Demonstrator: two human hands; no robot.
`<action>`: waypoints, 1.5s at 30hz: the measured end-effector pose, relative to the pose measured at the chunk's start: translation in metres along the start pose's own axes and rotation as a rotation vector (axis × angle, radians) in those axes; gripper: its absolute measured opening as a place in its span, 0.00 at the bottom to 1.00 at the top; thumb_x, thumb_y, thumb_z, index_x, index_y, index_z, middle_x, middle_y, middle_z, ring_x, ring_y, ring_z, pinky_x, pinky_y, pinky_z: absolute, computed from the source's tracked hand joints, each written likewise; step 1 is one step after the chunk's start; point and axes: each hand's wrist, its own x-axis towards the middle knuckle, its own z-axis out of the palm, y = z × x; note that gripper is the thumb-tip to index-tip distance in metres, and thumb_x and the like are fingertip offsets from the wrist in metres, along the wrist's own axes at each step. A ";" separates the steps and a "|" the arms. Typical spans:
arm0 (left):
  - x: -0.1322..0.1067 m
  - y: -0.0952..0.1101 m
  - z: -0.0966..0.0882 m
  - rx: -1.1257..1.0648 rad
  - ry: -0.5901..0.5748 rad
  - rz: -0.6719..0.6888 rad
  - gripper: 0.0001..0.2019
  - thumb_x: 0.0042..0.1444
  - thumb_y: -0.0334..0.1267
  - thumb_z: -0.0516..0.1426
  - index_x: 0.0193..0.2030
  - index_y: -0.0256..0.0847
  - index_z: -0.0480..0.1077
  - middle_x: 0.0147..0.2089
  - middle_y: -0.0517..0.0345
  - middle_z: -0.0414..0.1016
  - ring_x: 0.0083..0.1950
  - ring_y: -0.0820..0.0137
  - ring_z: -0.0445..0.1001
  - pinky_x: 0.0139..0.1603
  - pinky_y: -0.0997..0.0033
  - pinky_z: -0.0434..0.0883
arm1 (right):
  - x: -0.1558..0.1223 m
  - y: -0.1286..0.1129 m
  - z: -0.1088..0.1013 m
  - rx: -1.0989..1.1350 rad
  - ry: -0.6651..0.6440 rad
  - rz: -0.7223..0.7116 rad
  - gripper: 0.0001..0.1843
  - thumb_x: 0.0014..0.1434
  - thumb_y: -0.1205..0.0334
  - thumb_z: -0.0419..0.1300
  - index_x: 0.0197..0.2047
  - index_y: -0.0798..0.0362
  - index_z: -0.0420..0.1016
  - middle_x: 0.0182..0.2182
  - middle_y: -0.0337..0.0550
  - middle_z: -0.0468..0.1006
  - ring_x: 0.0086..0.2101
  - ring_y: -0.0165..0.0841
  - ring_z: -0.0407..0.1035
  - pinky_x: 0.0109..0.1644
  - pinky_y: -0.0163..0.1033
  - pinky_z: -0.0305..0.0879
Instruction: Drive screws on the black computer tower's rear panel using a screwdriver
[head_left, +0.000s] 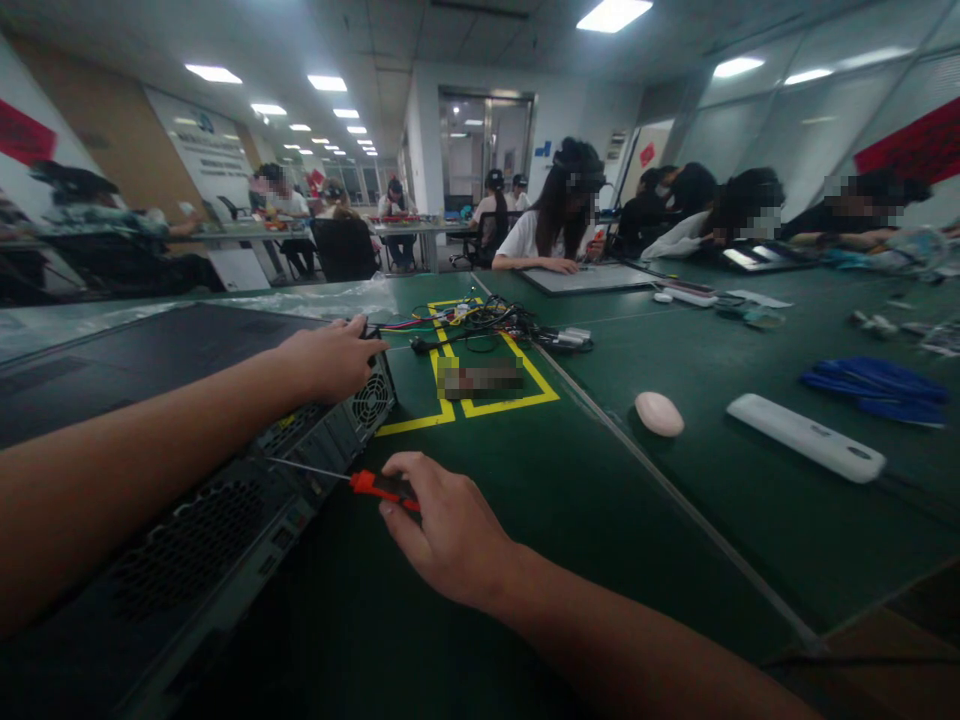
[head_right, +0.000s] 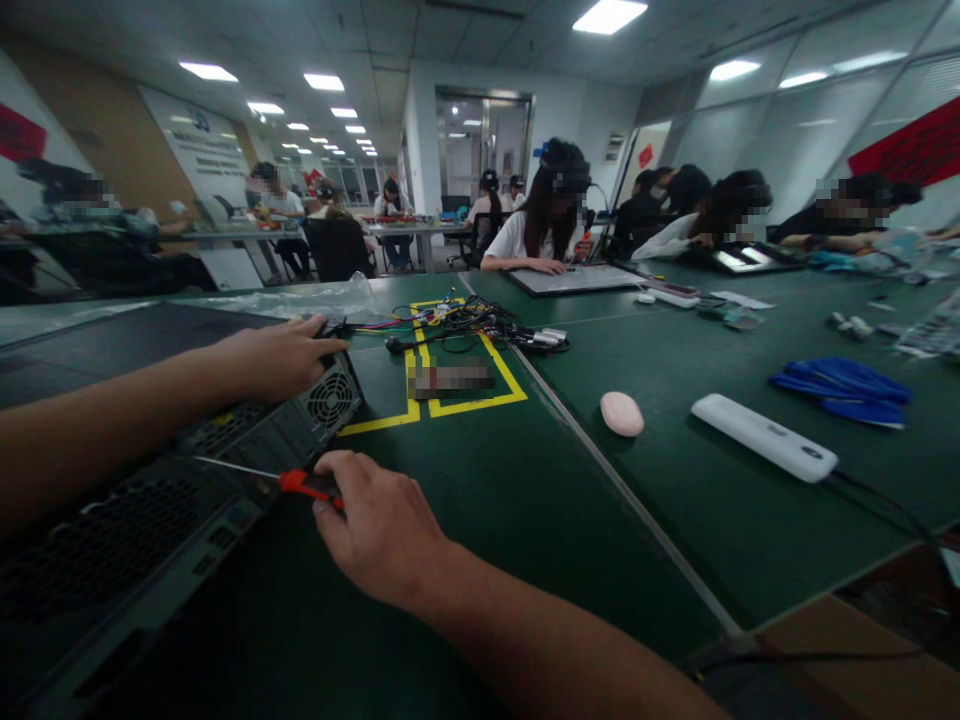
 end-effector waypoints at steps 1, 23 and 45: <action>0.000 0.001 -0.001 0.000 -0.012 -0.010 0.32 0.70 0.42 0.50 0.80 0.48 0.67 0.83 0.33 0.61 0.77 0.36 0.70 0.68 0.38 0.74 | 0.000 0.000 0.000 -0.004 -0.002 -0.001 0.14 0.74 0.60 0.58 0.60 0.49 0.72 0.48 0.47 0.82 0.42 0.41 0.78 0.50 0.48 0.74; 0.001 0.001 -0.001 -0.014 -0.045 -0.048 0.33 0.69 0.44 0.50 0.81 0.51 0.65 0.84 0.39 0.60 0.78 0.36 0.68 0.69 0.38 0.74 | 0.000 -0.002 -0.002 -0.006 -0.009 0.011 0.13 0.76 0.57 0.59 0.60 0.48 0.73 0.52 0.48 0.82 0.46 0.41 0.78 0.51 0.48 0.74; 0.000 0.001 -0.001 0.033 -0.054 -0.009 0.34 0.70 0.41 0.46 0.82 0.46 0.62 0.83 0.29 0.59 0.77 0.34 0.69 0.68 0.36 0.74 | -0.002 0.000 -0.002 -0.007 -0.002 -0.032 0.17 0.78 0.51 0.54 0.61 0.51 0.74 0.49 0.48 0.81 0.43 0.39 0.76 0.49 0.47 0.73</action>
